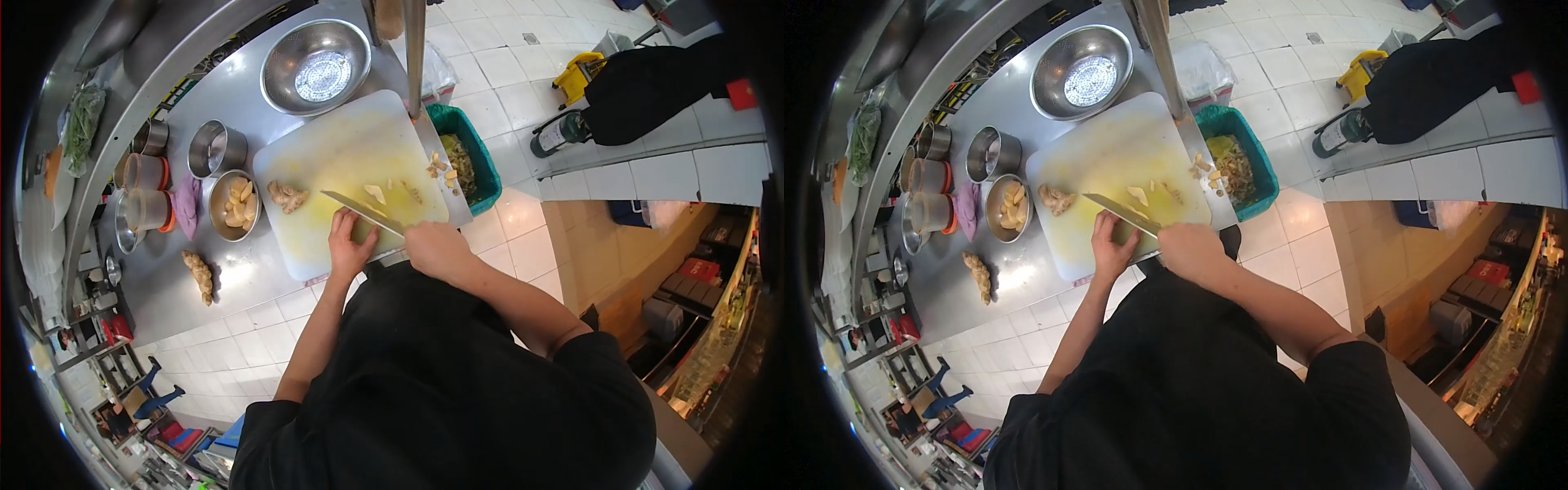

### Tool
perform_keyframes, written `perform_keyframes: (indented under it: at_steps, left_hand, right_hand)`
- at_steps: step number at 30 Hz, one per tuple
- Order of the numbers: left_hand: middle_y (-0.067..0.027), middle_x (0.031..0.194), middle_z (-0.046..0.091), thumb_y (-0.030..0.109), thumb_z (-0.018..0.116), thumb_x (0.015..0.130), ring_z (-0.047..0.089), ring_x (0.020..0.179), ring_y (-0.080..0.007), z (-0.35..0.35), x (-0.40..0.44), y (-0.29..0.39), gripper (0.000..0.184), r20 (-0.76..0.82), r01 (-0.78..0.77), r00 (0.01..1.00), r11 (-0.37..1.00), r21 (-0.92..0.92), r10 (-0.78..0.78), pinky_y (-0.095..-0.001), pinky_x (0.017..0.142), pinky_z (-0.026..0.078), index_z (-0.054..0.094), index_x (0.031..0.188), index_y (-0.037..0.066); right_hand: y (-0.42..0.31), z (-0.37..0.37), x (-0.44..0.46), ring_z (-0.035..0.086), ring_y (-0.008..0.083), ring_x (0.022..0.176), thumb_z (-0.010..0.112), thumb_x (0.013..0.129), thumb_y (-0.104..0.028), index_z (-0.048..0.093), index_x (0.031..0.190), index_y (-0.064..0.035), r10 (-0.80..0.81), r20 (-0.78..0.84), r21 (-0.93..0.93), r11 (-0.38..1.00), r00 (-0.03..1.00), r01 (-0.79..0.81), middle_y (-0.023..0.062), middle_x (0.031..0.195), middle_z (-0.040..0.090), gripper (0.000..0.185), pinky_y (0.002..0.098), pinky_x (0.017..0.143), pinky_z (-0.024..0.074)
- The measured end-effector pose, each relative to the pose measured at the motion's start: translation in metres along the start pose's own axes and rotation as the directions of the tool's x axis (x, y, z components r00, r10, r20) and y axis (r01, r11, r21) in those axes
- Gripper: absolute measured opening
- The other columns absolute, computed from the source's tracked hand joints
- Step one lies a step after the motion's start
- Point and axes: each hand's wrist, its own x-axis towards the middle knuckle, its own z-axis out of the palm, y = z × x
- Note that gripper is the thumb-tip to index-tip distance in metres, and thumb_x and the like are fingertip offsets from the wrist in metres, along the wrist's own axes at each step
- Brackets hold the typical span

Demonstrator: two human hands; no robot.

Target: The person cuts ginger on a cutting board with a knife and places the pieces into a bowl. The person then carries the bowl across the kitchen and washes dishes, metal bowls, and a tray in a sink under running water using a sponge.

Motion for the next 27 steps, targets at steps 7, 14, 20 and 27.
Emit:
perform_keyframes:
  at_steps: [7, 14, 20, 27]
  left_hand:
    - [-0.0167, 0.119, 0.064, 0.011, 0.083, 0.078, 0.065, 0.110, -0.0365, -0.001, 0.000, 0.001, 0.039, 0.008, -0.001, 1.000, 1.000, -0.021, 0.001, -0.0424, 0.093, 0.055, 0.068, 0.113, 0.002]
    - [-0.0174, 0.123, 0.065, 0.014, 0.085, 0.078, 0.064, 0.114, -0.0364, 0.001, 0.000, 0.000, 0.040, -0.019, -0.014, 1.000, 1.000, 0.000, 0.014, -0.0423, 0.095, 0.054, 0.068, 0.112, 0.003]
    - [-0.0179, 0.127, 0.064, 0.016, 0.084, 0.082, 0.060, 0.122, -0.0372, 0.002, 0.007, 0.007, 0.041, -0.026, -0.063, 0.998, 0.997, -0.048, 0.062, -0.0434, 0.103, 0.050, 0.068, 0.117, 0.003]
    - [-0.0168, 0.130, 0.064, 0.018, 0.080, 0.087, 0.057, 0.123, -0.0383, 0.008, 0.030, 0.018, 0.040, 0.072, -0.048, 0.996, 0.998, 0.044, 0.045, -0.0446, 0.104, 0.048, 0.067, 0.123, 0.003]
  right_hand:
    - [-0.009, 0.004, -0.024, 0.072, 0.0436, 0.075, 0.057, 0.087, -0.009, 0.070, 0.081, 0.0027, -0.008, -0.113, 0.024, 1.000, 0.994, 0.011, 0.0247, 0.082, 0.072, 0.018, 0.0519, 0.068, 0.0581]
    - [0.013, 0.040, 0.048, 0.072, 0.0444, 0.080, 0.057, 0.089, -0.011, 0.072, 0.081, 0.0001, -0.078, -0.139, 0.016, 0.997, 0.987, 0.081, 0.0245, 0.082, 0.072, 0.020, 0.0531, 0.072, 0.0574]
    - [0.070, 0.036, 0.047, 0.069, 0.0470, 0.084, 0.060, 0.092, -0.020, 0.071, 0.090, 0.0029, -0.036, -0.141, 0.239, 0.968, 0.989, 0.069, 0.0283, 0.084, 0.069, 0.026, 0.0556, 0.078, 0.0539]
    - [0.053, 0.022, 0.012, 0.071, 0.0474, 0.085, 0.062, 0.090, -0.020, 0.070, 0.087, 0.0059, 0.246, -0.182, 0.270, 0.944, 0.952, -0.192, 0.0312, 0.086, 0.070, 0.027, 0.0552, 0.080, 0.0566]
